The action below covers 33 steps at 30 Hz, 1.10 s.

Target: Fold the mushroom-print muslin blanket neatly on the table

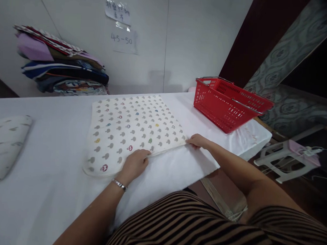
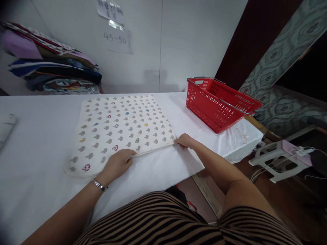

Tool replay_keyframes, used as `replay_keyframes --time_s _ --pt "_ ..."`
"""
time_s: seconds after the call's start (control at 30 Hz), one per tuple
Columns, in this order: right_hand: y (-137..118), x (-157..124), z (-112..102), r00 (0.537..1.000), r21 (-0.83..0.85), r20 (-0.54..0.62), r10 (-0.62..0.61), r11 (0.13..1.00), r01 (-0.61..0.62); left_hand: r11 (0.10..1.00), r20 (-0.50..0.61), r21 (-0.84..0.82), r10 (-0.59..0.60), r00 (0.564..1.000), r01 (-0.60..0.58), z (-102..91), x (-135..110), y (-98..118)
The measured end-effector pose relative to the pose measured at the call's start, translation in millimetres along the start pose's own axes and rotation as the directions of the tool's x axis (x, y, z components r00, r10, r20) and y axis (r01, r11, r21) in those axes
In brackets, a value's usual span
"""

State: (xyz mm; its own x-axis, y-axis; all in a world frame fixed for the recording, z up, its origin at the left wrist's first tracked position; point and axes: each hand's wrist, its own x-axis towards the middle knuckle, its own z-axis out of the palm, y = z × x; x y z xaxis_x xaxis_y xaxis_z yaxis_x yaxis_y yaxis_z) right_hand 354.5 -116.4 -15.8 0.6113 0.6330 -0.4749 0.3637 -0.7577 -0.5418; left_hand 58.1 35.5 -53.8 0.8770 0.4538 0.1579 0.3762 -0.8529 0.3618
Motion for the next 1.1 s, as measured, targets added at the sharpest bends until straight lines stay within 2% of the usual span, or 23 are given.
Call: replay_keyframes --time_s 0.23,0.43,0.6,0.8,0.93,1.1 --pt "-15.6 3.3 0.0 0.991 -0.065 0.028 0.131 0.989 -0.129 1.000 0.009 0.008 0.008 1.000 -0.008 -3.3 1.1 5.5" --pt "-19.5 11.3 0.8 0.983 -0.071 0.052 0.173 0.983 -0.170 1.000 0.006 0.011 0.027 1.000 -0.027 -2.6 -1.5 6.9" --pt "-18.7 10.2 -15.5 0.990 -0.056 0.089 0.112 0.993 -0.107 0.991 0.012 0.083 0.103 0.995 -0.104 -1.5 -3.5 9.9" --pt "-9.7 8.3 -40.4 0.997 -0.053 0.042 0.064 0.997 -0.061 0.970 0.082 0.162 0.167 0.982 -0.179 0.5 6.4 32.9" --pt "3.9 13.9 -34.1 0.998 -0.154 -0.004 0.059 0.986 -0.059 0.964 0.074 0.175 0.190 0.979 -0.201 7.7 9.4 39.1" --pt "19.7 18.3 -24.1 0.993 -0.281 -0.106 -0.045 0.960 0.014 0.983 0.016 0.056 0.173 0.985 -0.174 6.1 7.3 36.3"
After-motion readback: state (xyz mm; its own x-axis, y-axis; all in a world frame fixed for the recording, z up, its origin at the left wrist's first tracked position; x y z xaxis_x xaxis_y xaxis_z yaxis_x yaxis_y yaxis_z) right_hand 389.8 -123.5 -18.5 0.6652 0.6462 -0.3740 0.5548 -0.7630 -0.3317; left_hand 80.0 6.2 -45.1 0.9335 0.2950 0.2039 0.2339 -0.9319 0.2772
